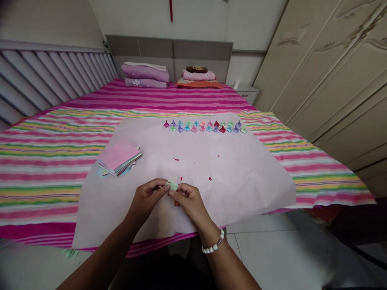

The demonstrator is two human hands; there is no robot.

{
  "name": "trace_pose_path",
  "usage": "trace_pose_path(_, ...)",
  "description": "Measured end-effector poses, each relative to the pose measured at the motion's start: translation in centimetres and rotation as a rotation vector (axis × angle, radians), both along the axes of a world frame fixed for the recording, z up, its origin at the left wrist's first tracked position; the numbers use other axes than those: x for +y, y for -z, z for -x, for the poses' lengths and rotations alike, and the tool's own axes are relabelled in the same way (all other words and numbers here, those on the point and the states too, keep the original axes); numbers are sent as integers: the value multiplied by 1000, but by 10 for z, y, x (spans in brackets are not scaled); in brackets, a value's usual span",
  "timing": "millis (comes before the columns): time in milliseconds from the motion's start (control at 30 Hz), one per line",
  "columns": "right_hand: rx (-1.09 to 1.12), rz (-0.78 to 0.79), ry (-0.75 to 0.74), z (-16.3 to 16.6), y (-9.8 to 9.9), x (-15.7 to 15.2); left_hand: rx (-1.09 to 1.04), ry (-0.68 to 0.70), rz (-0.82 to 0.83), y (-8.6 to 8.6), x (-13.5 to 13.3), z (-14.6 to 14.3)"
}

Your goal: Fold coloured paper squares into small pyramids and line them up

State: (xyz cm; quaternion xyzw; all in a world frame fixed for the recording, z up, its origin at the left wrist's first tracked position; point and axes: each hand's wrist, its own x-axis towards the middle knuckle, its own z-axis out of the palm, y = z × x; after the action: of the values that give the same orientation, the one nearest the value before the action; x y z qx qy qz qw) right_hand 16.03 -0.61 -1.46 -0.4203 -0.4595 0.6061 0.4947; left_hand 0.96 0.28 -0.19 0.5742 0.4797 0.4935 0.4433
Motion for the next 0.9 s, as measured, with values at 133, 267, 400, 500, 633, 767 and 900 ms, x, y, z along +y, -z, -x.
trace_pose_path(133,-33,-17,-6,2,1,0,-199,6,118,0,2,-5)
trace_pose_path(267,-73,-52,-28,4,1,0,-168,104,165,-5,3,-9)
trace_pose_path(400,-127,-83,-47,7,1,-3,-89,31,122,-5,4,-10)
trace_pose_path(500,-137,-74,-36,10,2,-5,-134,4,147,0,4,-11)
trace_pose_path(633,-117,-42,-39,13,6,-7,-246,17,249,7,4,-13)
trace_pose_path(767,-72,-19,-15,13,9,-6,-271,34,293,4,4,-11)
trace_pose_path(900,-26,-31,48,8,8,-4,-283,45,216,-1,5,-5)
